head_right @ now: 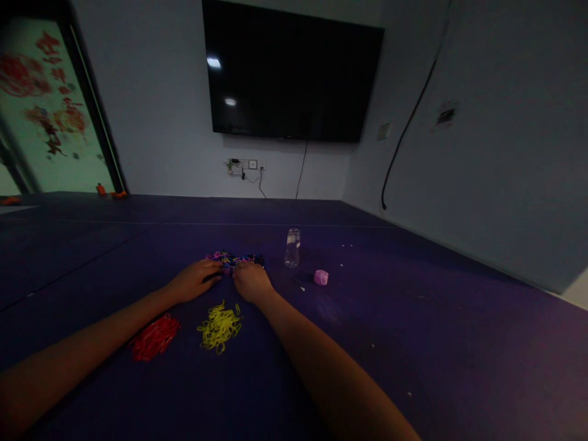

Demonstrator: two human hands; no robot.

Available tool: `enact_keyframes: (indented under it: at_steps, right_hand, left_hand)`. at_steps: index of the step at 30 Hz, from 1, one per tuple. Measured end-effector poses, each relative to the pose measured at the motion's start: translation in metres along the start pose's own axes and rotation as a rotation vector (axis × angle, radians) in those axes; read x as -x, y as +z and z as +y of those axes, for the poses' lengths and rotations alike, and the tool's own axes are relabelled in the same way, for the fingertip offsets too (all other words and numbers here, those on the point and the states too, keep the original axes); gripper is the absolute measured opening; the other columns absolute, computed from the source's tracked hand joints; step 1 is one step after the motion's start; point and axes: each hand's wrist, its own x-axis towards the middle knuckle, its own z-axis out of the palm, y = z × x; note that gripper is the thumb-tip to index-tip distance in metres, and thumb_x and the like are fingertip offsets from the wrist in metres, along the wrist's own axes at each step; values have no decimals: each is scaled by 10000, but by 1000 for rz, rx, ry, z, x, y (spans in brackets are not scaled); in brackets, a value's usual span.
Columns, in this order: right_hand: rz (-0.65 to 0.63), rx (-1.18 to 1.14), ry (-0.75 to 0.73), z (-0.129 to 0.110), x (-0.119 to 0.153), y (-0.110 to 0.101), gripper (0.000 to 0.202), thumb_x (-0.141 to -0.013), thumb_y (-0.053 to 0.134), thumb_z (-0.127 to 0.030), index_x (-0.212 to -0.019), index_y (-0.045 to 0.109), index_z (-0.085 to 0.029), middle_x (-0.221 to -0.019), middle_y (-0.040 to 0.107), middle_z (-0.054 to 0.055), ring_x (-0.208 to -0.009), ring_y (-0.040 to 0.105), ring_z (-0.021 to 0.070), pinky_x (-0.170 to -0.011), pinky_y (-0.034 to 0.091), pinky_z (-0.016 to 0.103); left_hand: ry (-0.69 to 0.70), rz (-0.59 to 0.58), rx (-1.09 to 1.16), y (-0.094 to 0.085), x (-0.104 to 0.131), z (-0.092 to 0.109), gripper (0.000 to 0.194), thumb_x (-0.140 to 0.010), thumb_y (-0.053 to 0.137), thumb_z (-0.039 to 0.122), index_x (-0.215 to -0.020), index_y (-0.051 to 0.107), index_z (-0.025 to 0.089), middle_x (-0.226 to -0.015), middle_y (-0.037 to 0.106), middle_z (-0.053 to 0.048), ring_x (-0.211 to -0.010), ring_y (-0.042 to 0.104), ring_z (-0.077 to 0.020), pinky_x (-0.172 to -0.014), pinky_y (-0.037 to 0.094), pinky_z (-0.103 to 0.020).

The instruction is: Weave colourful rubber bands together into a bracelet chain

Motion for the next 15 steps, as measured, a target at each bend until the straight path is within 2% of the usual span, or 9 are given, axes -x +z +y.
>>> enact_keyframes:
  at_steps: [15]
  right_hand:
    - [-8,-4,10,-1,0,-2,292,-934,376,-226,-1045,637,-155,-1092,652,113,-1069,565,200,-943,388,305]
  left_hand:
    - [-15,-5,7,1,1,-2,252,-903,485,229,-1104,631,185,-1142,645,-94,-1076,573,-233,-964,434,-403]
